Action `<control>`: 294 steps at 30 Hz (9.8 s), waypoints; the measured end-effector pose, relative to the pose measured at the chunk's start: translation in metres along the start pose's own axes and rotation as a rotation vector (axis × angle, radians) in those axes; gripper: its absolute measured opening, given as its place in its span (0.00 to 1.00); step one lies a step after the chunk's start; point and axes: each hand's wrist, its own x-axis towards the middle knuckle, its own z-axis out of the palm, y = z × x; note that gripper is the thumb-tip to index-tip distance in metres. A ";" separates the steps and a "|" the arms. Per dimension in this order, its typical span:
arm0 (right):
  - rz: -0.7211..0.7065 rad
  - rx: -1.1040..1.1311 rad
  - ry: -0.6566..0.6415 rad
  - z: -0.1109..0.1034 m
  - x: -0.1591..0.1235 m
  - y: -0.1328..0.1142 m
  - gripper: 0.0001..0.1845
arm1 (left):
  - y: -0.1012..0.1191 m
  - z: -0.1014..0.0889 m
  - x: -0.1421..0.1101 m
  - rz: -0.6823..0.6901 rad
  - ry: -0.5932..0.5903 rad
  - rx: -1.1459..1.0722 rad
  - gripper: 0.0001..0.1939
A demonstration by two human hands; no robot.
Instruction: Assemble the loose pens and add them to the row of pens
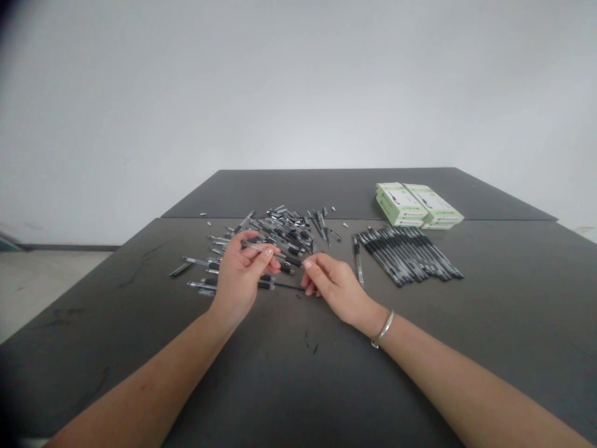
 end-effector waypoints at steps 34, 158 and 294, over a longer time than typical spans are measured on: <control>-0.135 -0.810 0.119 -0.006 0.028 0.010 0.11 | -0.004 -0.019 0.022 -0.004 0.188 -0.095 0.23; -0.034 0.014 0.066 -0.001 0.003 0.000 0.13 | 0.001 -0.001 0.001 0.044 0.008 -0.021 0.20; 0.285 0.280 0.063 -0.009 0.014 0.004 0.18 | -0.007 -0.019 0.015 -0.086 0.058 -0.004 0.27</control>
